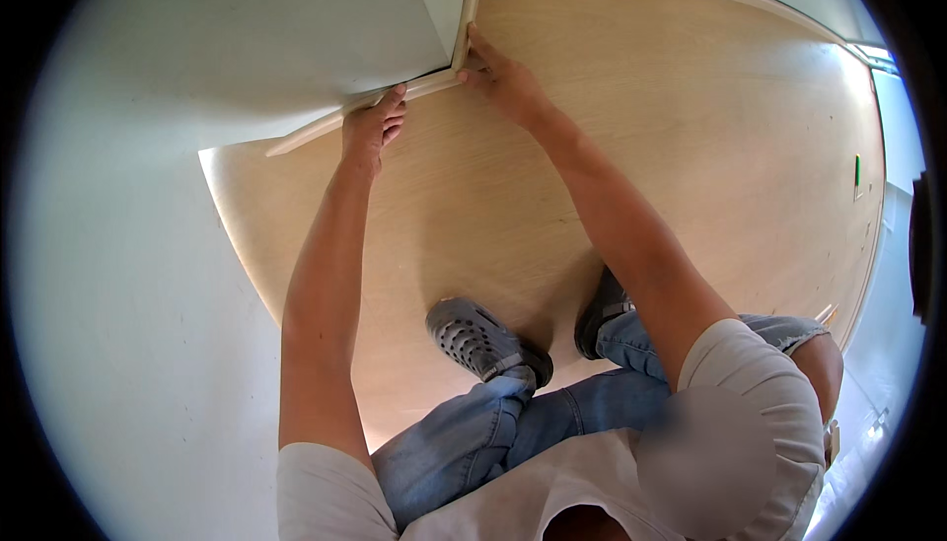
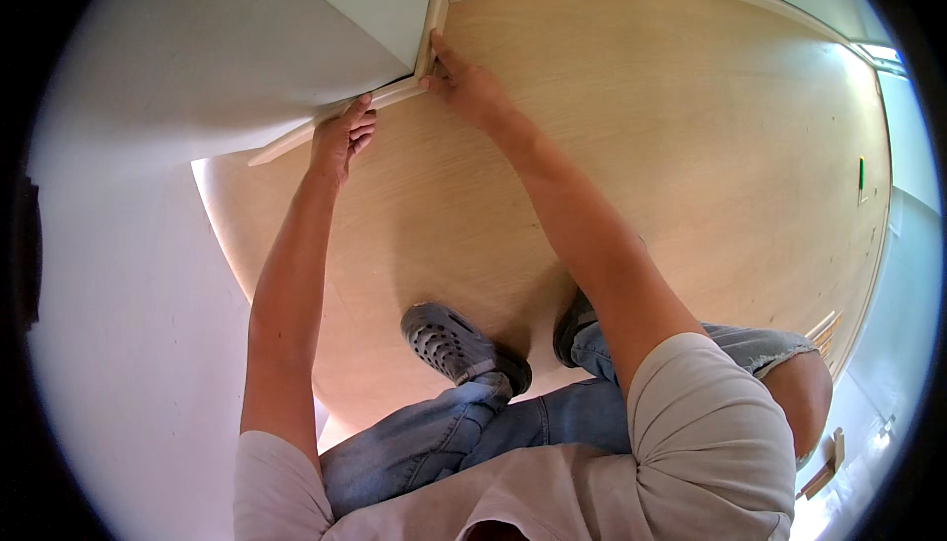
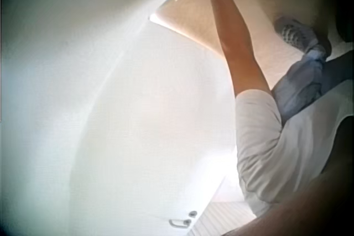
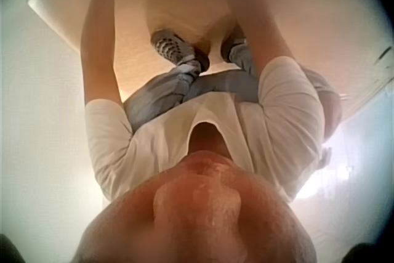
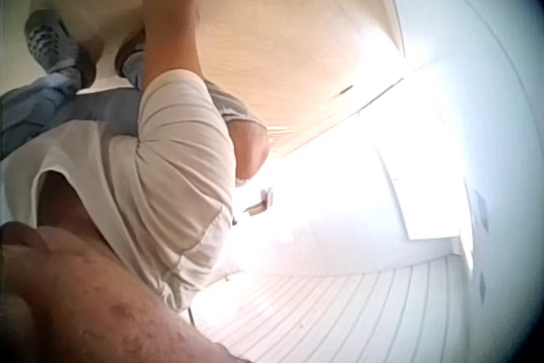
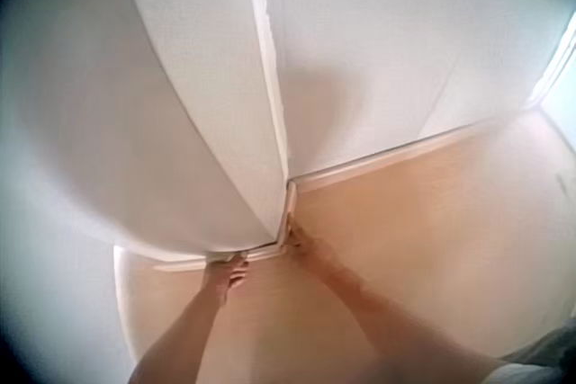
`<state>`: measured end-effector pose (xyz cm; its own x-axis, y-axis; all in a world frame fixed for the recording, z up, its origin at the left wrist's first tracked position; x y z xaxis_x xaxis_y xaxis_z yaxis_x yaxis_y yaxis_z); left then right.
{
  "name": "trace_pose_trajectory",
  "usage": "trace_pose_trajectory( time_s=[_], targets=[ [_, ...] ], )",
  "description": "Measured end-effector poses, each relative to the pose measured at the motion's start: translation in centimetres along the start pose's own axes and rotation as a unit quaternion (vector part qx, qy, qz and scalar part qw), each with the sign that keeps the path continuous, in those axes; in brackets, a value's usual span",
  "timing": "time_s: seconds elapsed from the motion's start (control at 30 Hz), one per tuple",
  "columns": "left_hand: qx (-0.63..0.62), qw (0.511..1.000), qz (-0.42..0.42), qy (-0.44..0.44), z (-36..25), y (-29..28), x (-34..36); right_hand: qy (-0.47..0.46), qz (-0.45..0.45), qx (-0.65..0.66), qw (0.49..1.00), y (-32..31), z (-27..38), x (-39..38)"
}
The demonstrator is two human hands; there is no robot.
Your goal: The person cuts wooden trim pieces using a miter saw and then installs them along the base of a wall. They repeatedly measure, cut, and fit the pieces to ensure a proper alignment with the wall and floor.
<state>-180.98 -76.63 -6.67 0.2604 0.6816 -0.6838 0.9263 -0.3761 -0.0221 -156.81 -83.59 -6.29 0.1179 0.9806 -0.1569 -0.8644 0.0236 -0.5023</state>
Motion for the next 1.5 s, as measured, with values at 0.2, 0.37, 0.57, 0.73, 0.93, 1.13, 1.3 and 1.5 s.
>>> trace_pose_trajectory(
  time_s=[0.2,0.37,0.57,0.73,0.93,1.13,1.3,1.5],
  targets=[
    [0.087,0.996,0.02,0.007,-0.7,-0.5,-0.5,-0.02,-0.037,0.023,0.999,0.2,-0.2,0.0],
    [0.351,0.891,-0.211,0.194,-1.6,-5.6,-4.3,0.034,-0.005,0.04,0.999,-0.8,1.6,-1.0],
    [0.579,0.669,-0.386,0.262,-3.5,-11.3,-7.7,0.011,-0.015,0.001,1.0,-0.3,0.7,-0.7],
    [0.502,0.822,-0.21,0.167,-3.2,-13.9,-4.7,0.029,0.006,0.006,1.0,-0.4,1.2,-0.8],
    [0.513,0.787,-0.257,0.226,-2.9,-13.3,-5.1,0.002,0.025,0.008,1.0,-0.3,0.4,-0.3],
    [0.524,0.788,-0.217,0.238,-3.4,-13.9,-4.6,-0.022,0.08,0.051,0.995,-1.1,-0.4,0.1],
    [0.533,0.792,-0.214,0.208,-3.3,-15.0,-3.5,-0.037,0.083,0.076,0.993,-1.1,-1.5,0.4],
    [0.551,0.776,-0.214,0.219,-3.5,-14.8,-3.7,-0.019,0.086,0.074,0.993,-1.2,-0.7,0.2]
  ],
)
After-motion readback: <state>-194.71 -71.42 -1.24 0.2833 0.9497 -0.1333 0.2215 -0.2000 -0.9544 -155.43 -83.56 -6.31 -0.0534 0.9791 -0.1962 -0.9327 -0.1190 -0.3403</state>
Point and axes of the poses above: each hand's wrist, its own x-axis towards the middle knuckle, its own y-axis out of the palm, z = x × y, the point moved 4 cm from there along x, towards the middle knuckle, and after that the axes turned 6 degrees about z, right-handed, at the moved point
